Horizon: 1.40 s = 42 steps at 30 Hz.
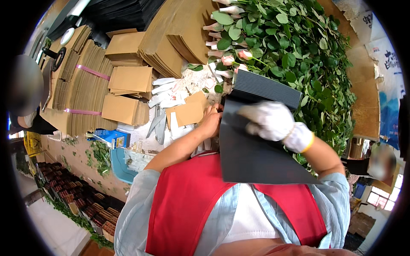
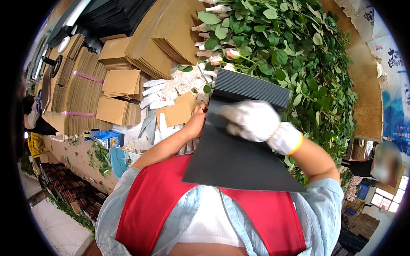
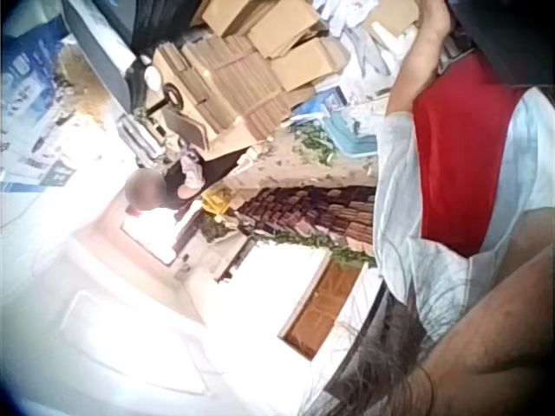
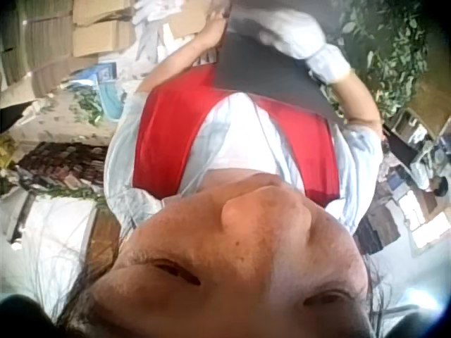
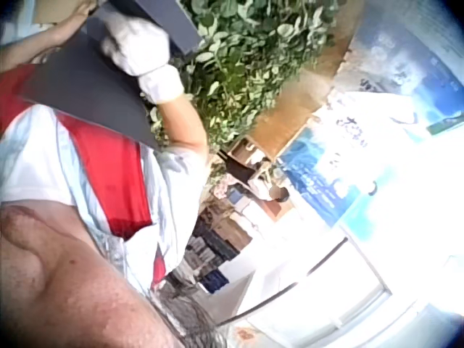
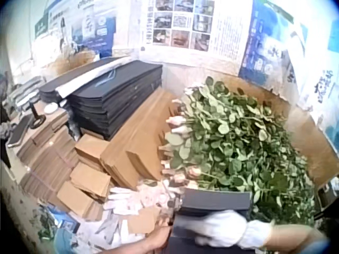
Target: The person arranges pink roses and green leaves into a black tray, then wraps the tray with plastic film. They repeat this process multiple times, placing each wrapped tray aside.
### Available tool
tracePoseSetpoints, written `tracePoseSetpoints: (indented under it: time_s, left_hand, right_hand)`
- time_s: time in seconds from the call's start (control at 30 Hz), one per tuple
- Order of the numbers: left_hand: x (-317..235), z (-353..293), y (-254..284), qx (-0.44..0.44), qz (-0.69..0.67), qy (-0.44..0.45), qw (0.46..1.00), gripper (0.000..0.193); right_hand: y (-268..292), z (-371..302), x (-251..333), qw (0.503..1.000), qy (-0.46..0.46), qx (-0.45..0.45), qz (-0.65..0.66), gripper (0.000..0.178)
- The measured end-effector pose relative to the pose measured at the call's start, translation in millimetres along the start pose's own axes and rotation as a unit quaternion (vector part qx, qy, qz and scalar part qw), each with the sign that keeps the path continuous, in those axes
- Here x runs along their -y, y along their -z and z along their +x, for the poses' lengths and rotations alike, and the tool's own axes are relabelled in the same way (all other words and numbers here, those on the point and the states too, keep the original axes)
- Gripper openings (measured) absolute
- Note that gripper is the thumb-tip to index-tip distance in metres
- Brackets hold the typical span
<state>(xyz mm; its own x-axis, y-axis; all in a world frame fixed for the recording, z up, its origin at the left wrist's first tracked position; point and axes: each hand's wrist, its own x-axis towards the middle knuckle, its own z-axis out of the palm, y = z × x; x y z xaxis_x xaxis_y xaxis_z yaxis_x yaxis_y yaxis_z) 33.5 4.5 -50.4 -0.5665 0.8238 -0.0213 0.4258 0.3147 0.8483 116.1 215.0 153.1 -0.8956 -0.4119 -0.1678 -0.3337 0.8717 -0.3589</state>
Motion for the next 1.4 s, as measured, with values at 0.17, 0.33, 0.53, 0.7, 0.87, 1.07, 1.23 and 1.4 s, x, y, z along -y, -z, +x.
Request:
tracePoseSetpoints:
  time_s: [0.17, 0.33, 0.53, 0.7, 0.87, 1.07, 1.23, 1.4]
  left_hand:
    - [8.3, -43.1, 46.5, -0.014, -0.106, 0.007, 0.994, 0.041]
    - [-37.8, -51.3, 62.7, 0.17, -0.069, 0.018, 0.983, 0.041]
    - [-30.7, -63.6, 39.5, 0.105, -0.151, 0.041, 0.982, 0.036]
    - [-37.2, -69.6, 55.4, 0.174, -0.214, 0.078, 0.958, 0.041]
    - [-38.7, -78.0, 28.5, 0.039, -0.112, 0.086, 0.989, 0.033]
    - [-28.2, -70.8, 15.2, 0.028, -0.069, 0.023, 0.997, 0.029]
    - [-24.9, -76.5, 15.2, 0.047, -0.131, 0.057, 0.989, 0.034]
    - [-25.9, -69.6, 29.3, 0.108, -0.104, 0.044, 0.988, 0.041]
  right_hand:
    - [-58.6, 18.6, -2.4, 0.998, 0.034, 0.058, -0.018, 0.062]
    - [-66.3, 15.1, 4.5, 0.999, 0.015, 0.027, -0.018, 0.061]
    - [-1.4, -26.8, 15.2, 0.981, 0.004, -0.045, 0.191, 0.057]
    - [-20.7, -9.2, 65.7, 0.947, -0.2, 0.228, -0.103, 0.047]
    - [-27.1, 129.6, 71.0, 0.996, -0.053, -0.033, -0.067, 0.026]
    - [-50.2, 164.1, 56.8, 0.991, 0.004, 0.019, -0.135, 0.02]
    - [46.7, 21.2, 32.1, 0.979, -0.007, -0.003, 0.204, 0.014]
    - [-45.7, -7.8, -2.9, 0.782, -0.461, 0.129, 0.398, 0.031]
